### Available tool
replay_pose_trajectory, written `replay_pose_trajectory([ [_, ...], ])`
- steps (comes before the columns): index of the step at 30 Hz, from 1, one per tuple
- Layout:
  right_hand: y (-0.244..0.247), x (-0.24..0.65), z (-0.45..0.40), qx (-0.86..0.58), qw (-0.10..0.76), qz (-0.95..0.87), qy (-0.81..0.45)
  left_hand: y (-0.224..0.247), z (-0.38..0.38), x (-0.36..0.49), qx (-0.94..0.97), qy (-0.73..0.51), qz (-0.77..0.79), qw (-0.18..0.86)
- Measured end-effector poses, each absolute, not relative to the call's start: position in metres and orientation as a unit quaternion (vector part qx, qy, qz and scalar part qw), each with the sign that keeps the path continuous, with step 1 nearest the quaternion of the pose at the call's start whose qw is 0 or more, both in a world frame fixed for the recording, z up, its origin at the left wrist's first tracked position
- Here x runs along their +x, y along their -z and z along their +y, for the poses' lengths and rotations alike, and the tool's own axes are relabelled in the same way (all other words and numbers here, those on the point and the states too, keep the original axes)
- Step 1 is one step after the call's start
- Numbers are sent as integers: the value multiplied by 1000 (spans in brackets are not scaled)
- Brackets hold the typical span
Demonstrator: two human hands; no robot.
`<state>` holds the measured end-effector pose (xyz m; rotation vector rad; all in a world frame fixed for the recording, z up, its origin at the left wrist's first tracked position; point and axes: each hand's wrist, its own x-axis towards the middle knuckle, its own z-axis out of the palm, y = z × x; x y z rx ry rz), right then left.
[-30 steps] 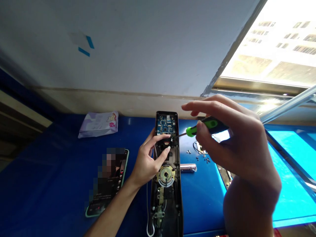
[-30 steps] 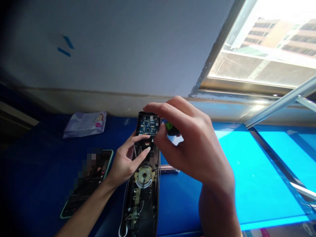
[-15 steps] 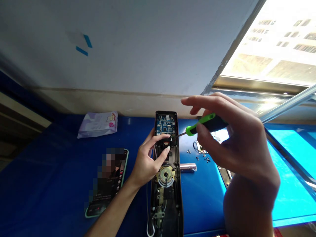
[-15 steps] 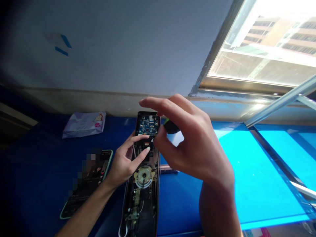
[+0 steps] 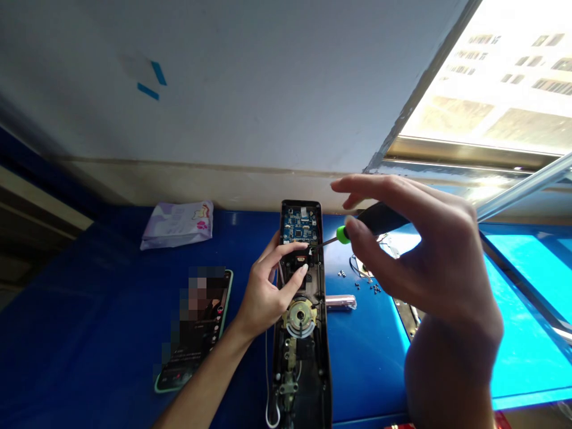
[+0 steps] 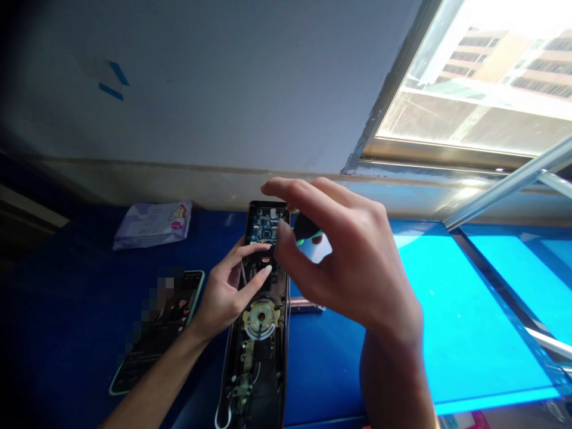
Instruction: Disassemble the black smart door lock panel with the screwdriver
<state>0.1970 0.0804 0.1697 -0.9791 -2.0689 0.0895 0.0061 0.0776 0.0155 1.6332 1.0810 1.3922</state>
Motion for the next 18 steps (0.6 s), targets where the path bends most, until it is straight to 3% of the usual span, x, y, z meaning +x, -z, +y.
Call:
replay_pose_trajectory([
  [18,-168,196,80,-396,417,-818,-22,-13,78,6,636,-540,420,357],
])
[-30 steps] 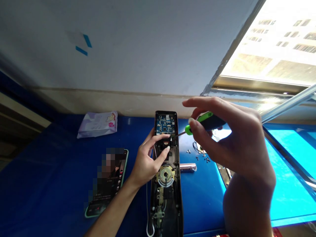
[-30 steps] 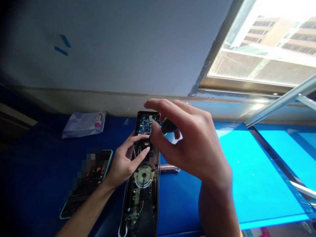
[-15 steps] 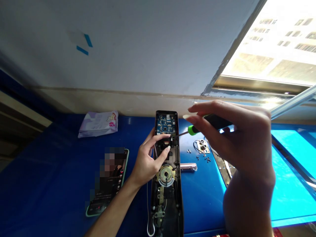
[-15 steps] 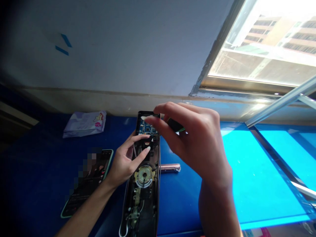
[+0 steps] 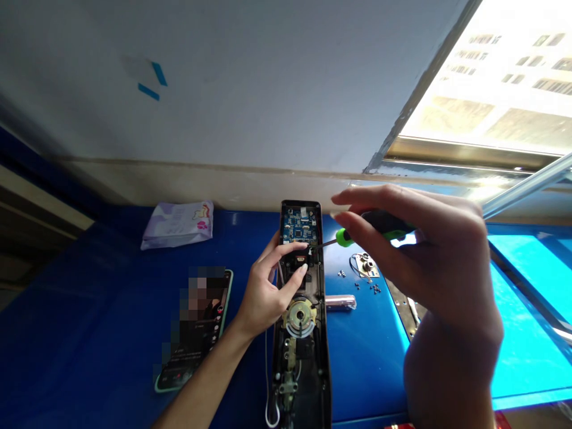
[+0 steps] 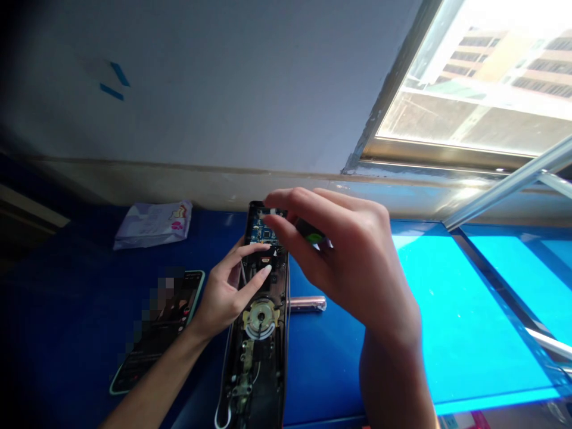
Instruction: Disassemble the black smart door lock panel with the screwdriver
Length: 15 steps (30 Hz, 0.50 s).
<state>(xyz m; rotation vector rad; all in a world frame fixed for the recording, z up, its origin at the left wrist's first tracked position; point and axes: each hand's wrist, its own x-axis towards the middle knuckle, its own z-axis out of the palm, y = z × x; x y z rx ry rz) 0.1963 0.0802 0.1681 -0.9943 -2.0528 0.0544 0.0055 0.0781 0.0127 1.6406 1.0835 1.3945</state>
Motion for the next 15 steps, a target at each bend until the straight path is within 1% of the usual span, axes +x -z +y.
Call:
replay_pose_trajectory([
  [4,-172,199,76,-377,398,-835,-60,-15,78,6,634,-539,421,362],
  [11,-170,201,80,-384,407,-828,-18,-13,78,5,634,-542,416,362],
  [15,-171,200,78,-382,404,-830,-45,-14,77,6,632,-540,418,366],
])
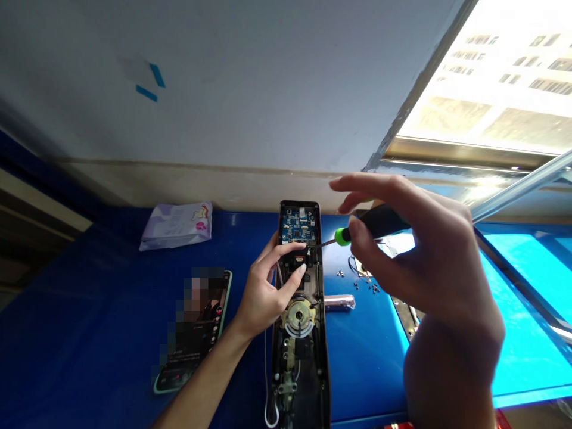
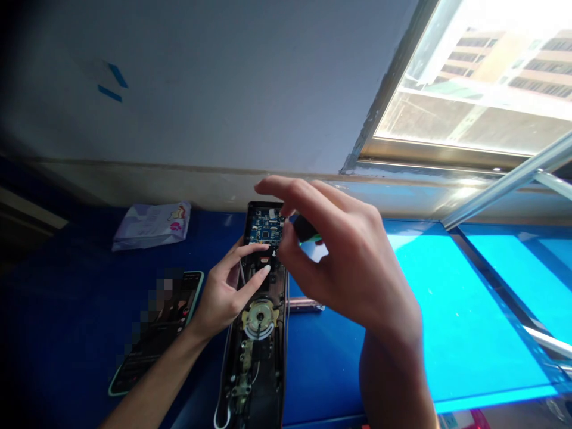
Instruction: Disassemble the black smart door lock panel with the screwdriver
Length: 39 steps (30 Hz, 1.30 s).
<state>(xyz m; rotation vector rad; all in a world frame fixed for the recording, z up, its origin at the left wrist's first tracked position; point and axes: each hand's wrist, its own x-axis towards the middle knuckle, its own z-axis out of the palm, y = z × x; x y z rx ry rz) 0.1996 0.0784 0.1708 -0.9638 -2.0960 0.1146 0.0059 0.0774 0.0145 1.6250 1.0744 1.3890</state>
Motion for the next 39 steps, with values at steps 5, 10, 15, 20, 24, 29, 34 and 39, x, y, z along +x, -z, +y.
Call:
replay_pose_trajectory([
  [5,-169,198,79,-399,398,-826,-27,-14,78,6,634,-542,413,365],
  [10,-168,198,81,-391,405,-827,-5,-13,78,5,636,-538,419,361],
  [15,-169,199,79,-391,397,-830,-22,-14,78,5,639,-538,418,358],
  [20,-168,199,81,-393,399,-828,-4,-13,78,5,640,-539,416,356],
  [24,-168,198,81,-391,398,-830,-8,-14,78,5,642,-535,422,351],
  [29,-168,198,80,-404,384,-830,-8,-17,78,5,646,-537,420,344],
  [34,-168,199,81,-404,396,-825,4,-17,78,5,650,-530,423,343],
  [39,-166,199,81,-406,386,-828,-3,-16,78,4,661,-518,428,334],
])
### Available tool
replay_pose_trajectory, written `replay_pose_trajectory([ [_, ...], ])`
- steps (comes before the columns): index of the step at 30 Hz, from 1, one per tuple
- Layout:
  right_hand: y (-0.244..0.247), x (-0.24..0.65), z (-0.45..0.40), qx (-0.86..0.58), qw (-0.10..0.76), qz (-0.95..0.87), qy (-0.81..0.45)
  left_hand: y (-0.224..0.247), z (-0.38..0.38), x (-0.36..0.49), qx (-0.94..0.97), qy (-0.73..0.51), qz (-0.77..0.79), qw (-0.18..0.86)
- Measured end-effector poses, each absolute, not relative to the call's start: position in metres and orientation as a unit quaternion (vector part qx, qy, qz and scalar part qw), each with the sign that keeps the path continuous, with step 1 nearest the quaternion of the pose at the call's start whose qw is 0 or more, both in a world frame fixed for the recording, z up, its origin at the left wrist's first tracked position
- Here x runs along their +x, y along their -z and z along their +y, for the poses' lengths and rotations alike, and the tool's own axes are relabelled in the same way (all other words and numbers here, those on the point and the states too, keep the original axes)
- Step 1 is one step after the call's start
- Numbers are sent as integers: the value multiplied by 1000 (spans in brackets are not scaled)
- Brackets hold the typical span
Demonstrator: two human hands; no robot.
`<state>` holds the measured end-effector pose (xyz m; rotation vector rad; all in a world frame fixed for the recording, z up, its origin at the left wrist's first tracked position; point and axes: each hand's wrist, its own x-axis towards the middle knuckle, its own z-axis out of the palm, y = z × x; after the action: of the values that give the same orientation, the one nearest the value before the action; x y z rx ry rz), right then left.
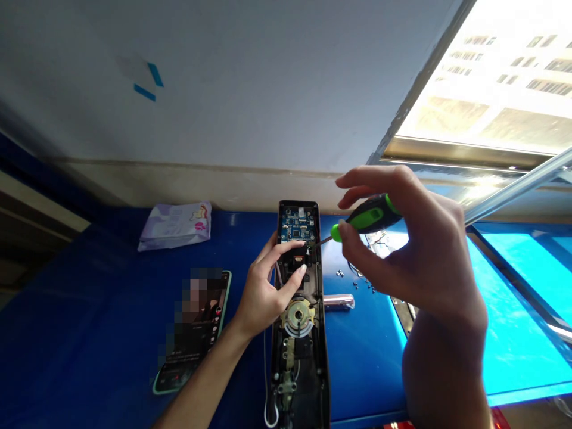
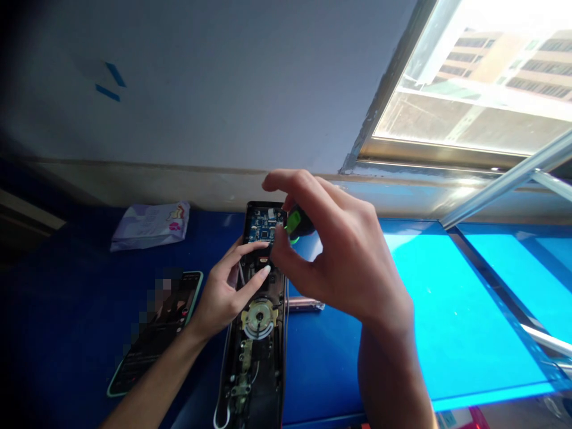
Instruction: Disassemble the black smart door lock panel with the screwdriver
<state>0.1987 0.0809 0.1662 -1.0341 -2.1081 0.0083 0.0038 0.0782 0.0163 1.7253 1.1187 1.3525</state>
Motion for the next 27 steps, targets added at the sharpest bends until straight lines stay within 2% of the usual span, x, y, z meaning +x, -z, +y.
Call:
replay_pose_trajectory([
  [6,-168,201,82,-404,386,-829,7,-16,77,2,671,-500,453,307],
  [12,-170,202,81,-402,440,-802,-39,-25,71,1,702,-490,492,159],
  [16,-174,200,77,-390,511,-765,-33,-28,71,1,719,-507,467,86],
  [19,-177,201,76,-384,537,-750,-34,-28,71,-1,740,-502,441,73],
  [23,-179,206,78,-336,516,-788,-28,-28,72,0,757,-508,404,73],
  [27,-180,203,78,-345,499,-795,-30,-27,73,1,760,-515,387,91],
])
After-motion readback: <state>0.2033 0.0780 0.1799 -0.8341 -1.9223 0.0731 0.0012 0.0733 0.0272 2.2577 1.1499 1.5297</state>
